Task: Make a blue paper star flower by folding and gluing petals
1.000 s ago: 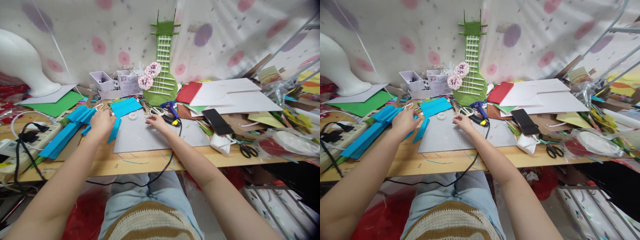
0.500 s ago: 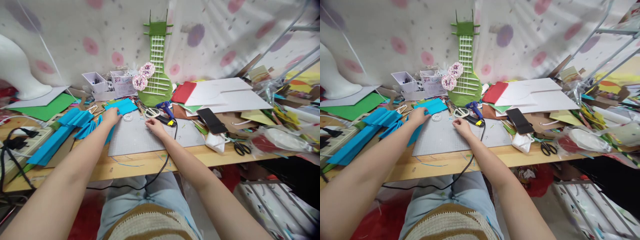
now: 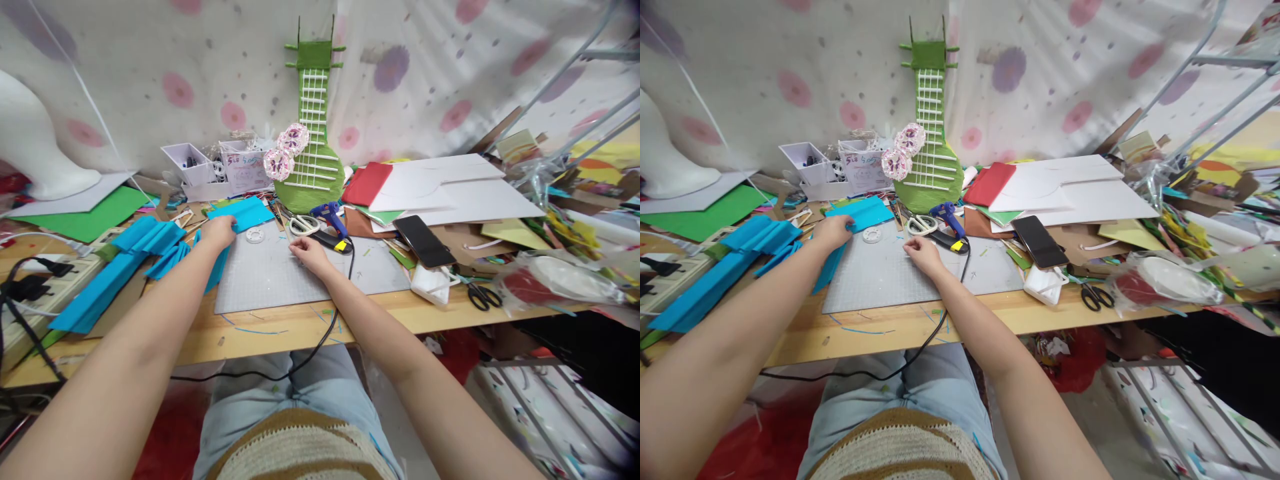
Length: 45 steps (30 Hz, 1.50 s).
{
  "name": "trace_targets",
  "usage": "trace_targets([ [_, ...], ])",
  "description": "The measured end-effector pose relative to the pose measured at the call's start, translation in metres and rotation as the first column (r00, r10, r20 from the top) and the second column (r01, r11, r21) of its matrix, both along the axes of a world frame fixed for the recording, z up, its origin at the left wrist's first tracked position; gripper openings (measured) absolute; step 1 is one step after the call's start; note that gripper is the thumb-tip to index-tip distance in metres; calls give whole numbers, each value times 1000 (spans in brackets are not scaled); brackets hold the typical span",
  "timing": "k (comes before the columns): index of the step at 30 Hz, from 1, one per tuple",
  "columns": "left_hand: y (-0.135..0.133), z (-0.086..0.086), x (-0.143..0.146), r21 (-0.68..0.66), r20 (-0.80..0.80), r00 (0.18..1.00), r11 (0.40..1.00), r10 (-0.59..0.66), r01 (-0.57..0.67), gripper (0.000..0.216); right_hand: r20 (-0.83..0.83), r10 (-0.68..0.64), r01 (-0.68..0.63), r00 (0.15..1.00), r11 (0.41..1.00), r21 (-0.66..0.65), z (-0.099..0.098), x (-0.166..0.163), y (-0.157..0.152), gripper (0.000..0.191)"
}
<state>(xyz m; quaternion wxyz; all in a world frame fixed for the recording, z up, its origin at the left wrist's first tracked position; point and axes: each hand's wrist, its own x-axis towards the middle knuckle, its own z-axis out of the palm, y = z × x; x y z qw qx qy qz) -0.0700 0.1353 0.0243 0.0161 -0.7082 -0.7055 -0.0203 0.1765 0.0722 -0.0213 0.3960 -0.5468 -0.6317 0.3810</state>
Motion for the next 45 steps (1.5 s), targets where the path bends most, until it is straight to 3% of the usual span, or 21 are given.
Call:
trace_targets([
  [4,4,1,-8,-7,31,997,998,-65,65,42,15,2,-2,1000,1000,4,0,0,0,11],
  [12,-2,4,-1,-22,-86,984,988,-157,155,41,20,8,-8,1000,1000,1,1,0,-2,11],
  [21,2,6,1,-9,-128,984,992,-123,123,36,44,2,-2,999,1000,9,3,1,-4,10],
  [27,4,15,-1,-9,44,999,1000,16,-16,32,23,1,-1,1000,1000,-4,4,1,-5,10],
  [32,6,19,0,-3,238,950,978,202,-207,34,22,4,-4,1000,1000,-5,4,1,-5,10],
  [35,5,23,-2,119,373,897,946,238,-300,32,10,0,0,1000,1000,-3,2,1,-5,10],
  [38,-1,33,1,363,458,861,838,220,-407,36,-30,12,-12,999,1000,-5,0,0,-4,11],
  [39,-6,37,3,442,456,872,805,179,-396,37,-50,15,-15,999,1000,-9,0,1,-3,12],
  [41,-20,43,12,544,375,927,804,22,-239,36,-84,1,0,996,1000,7,4,3,-2,18],
  [43,-41,41,24,530,237,957,848,-168,18,35,-79,-33,41,996,994,99,11,8,-2,33],
  [45,-64,30,38,402,125,928,873,-350,275,35,9,-42,38,999,959,280,20,15,-3,60],
])
